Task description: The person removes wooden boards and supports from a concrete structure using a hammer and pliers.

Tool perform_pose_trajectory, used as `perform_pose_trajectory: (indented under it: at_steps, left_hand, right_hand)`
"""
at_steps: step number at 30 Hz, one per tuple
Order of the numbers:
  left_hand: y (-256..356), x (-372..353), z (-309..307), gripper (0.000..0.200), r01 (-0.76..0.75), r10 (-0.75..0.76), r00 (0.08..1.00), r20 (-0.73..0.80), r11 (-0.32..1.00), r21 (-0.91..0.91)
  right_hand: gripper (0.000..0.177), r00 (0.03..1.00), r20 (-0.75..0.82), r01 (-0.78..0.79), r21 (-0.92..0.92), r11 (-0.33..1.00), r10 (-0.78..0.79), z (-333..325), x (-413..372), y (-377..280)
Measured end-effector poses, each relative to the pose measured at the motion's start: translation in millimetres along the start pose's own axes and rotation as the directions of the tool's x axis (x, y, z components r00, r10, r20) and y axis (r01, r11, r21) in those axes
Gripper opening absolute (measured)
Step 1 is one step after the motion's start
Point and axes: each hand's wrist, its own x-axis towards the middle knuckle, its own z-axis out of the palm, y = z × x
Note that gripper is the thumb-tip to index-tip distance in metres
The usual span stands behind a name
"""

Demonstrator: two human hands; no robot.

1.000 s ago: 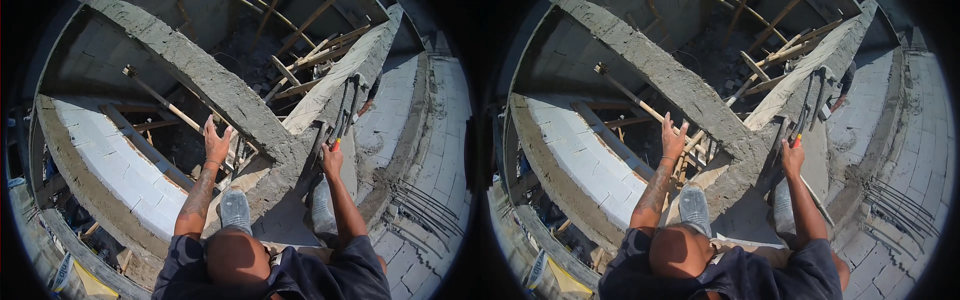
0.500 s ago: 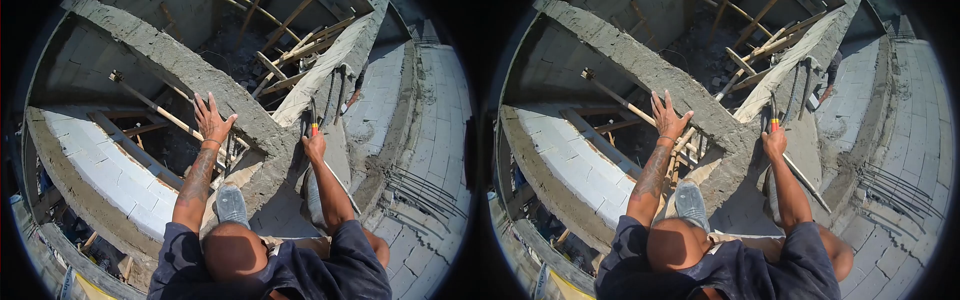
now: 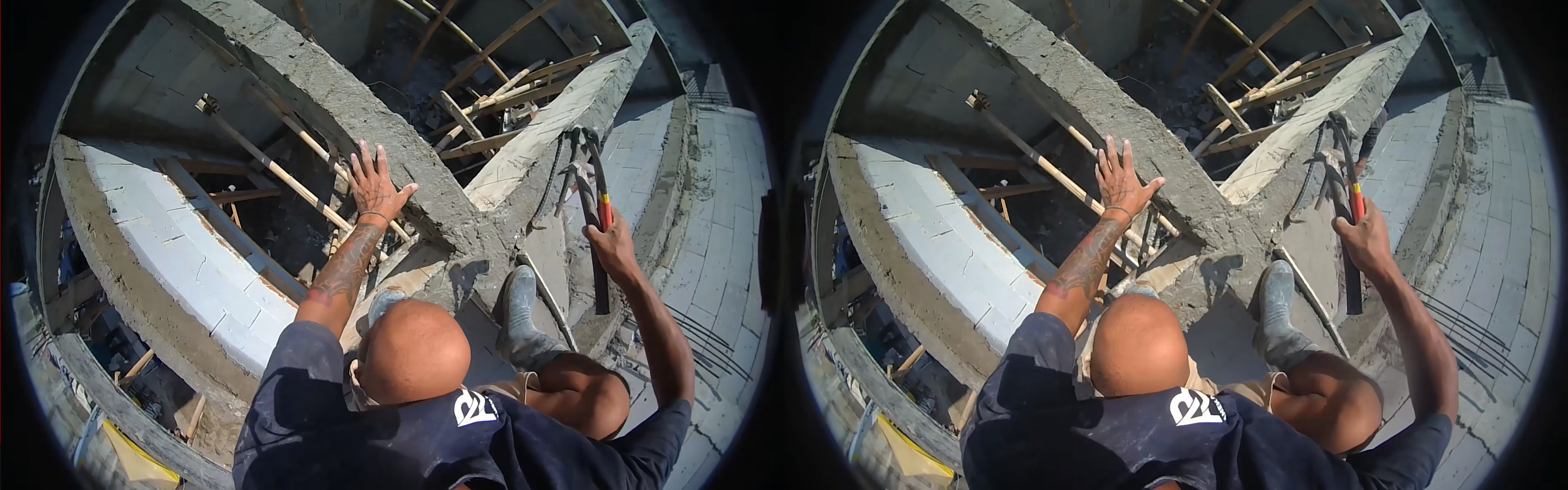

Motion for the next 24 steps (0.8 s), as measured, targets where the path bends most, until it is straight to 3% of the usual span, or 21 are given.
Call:
perform_pose_trajectory:
  at_steps: [2, 4, 6, 8, 10, 13, 16, 18, 20, 22, 24]
  left_hand:
    - [-1.1, 2.3, 3.0, 0.1, -0.002, 0.001, 1.0, 0.027, 1.0, 0.03]
    - [-0.2, 6.2, 0.8, 0.1, -0.01, 0.006, 0.998, 0.054, 0.997, 0.079]
    - [1.6, 7.3, -5.2, 0.099, -0.006, -0.004, 0.996, 0.084, 0.993, 0.117]
    - [1.8, 7.6, -9.6, 0.099, 0.021, -0.039, 0.993, 0.109, 0.986, 0.168]
    - [2.3, 6.2, -12.6, 0.099, -0.001, -0.016, 0.993, 0.119, 0.991, 0.136]
    - [2.9, 11.0, -19.0, 0.1, 0.011, -0.04, 0.988, 0.148, 0.982, 0.19]
    - [9.1, 5.5, -25.8, 0.102, 0.02, -0.055, 0.987, 0.149, 0.973, 0.23]
    - [12.5, 8.2, -31.7, 0.102, 0.023, -0.082, 0.969, 0.231, 0.968, 0.248]
    - [8.2, 6.6, -39.8, 0.089, -0.019, -0.032, 0.977, 0.212, 0.972, 0.233]
    - [8.6, -2.2, -65.3, 0.078, 0.026, -0.033, 0.998, 0.048, 0.991, 0.131]
    - [9.3, -29.3, -108.3, 0.071, 0.153, -0.151, 0.988, -0.028, 0.984, 0.086]
  right_hand:
    - [0.039, 0.995, 0.095, -0.048, 0.117, 0.992, 0.037, -22.8, -14.9, -33.1]
    - [0.04, 0.978, 0.168, -0.136, 0.074, 0.988, 0.122, -19.9, -18.3, -38.7]
    - [0.04, 0.991, 0.127, 0.007, 0.246, 0.969, -0.04, -4.0, -6.7, -31.2]
    - [0.036, 0.982, 0.099, 0.127, 0.302, 0.945, -0.163, 24.4, 16.5, -23.7]
    - [0.036, 0.956, 0.23, 0.113, 0.274, 0.955, -0.179, 49.7, 47.8, -25.1]
    - [0.038, 0.88, 0.37, 0.225, 0.226, 0.948, -0.297, 81.0, 84.3, -43.9]
    - [0.035, 0.79, 0.427, 0.3, 0.357, 0.885, -0.44, 112.6, 102.3, -54.5]
    - [0.038, 0.72, 0.437, 0.385, 0.394, 0.834, -0.539, 134.8, 114.2, -56.5]
    - [0.038, 0.64, 0.398, 0.494, 0.443, 0.748, -0.658, 155.3, 126.1, -66.5]
    - [0.039, 0.621, 0.394, 0.542, 0.409, 0.735, -0.677, 167.4, 135.8, -84.7]
    - [0.039, 0.576, 0.291, 0.644, 0.414, 0.644, -0.764, 191.3, 147.1, -102.5]
